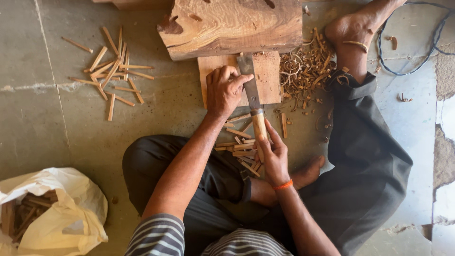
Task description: The person sits on the floor and uses a chisel to carve small wooden sticks. They hold the sticks against a wooden block and strike the chisel to shape the wood, creating a pile of finished pieces and wood shavings.
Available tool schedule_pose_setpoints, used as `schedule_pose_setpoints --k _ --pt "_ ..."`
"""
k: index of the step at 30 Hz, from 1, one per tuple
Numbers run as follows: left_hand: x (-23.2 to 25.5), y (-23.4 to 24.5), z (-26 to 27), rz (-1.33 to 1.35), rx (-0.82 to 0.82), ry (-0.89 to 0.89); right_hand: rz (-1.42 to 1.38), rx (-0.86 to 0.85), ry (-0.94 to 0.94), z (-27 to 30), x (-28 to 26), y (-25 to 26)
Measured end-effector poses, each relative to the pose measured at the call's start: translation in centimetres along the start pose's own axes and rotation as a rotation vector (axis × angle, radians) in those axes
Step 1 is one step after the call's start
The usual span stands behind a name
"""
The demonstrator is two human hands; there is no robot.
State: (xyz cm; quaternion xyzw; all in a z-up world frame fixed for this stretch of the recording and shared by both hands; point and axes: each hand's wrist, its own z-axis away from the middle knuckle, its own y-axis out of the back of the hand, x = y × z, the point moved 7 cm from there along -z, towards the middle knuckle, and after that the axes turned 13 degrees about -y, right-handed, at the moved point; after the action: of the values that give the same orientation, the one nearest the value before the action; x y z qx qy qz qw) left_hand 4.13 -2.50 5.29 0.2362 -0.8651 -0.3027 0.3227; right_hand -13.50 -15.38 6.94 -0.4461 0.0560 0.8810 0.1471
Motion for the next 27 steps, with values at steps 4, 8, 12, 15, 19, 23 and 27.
schedule_pose_setpoints --k 4,8,12,15,19,23,27 --pt "0.2 0.4 -0.7 -0.003 0.001 -0.039 -0.158 -0.047 -0.118 2.8 1.1 0.7" --pt "0.0 0.2 -0.7 -0.018 -0.032 -0.028 -0.084 0.007 -0.111 1.2 2.2 1.2" --pt "0.9 0.6 -0.9 -0.019 -0.042 -0.048 -0.057 -0.005 -0.101 -1.6 2.2 0.4" --pt "1.1 1.5 -1.7 -0.041 -0.036 -0.041 -0.195 -0.048 -0.048 -1.9 0.9 -0.1" --pt "1.0 2.0 -2.2 0.004 0.017 -0.078 -0.693 -0.23 -0.162 0.8 1.0 -0.3" --pt "0.5 0.1 -1.1 -0.009 -0.025 -0.109 -0.603 -0.156 -0.042 2.6 1.3 1.8" --pt "-1.2 -1.5 0.0 0.075 -0.062 0.012 -0.37 -0.079 -0.067 3.3 2.4 2.2"
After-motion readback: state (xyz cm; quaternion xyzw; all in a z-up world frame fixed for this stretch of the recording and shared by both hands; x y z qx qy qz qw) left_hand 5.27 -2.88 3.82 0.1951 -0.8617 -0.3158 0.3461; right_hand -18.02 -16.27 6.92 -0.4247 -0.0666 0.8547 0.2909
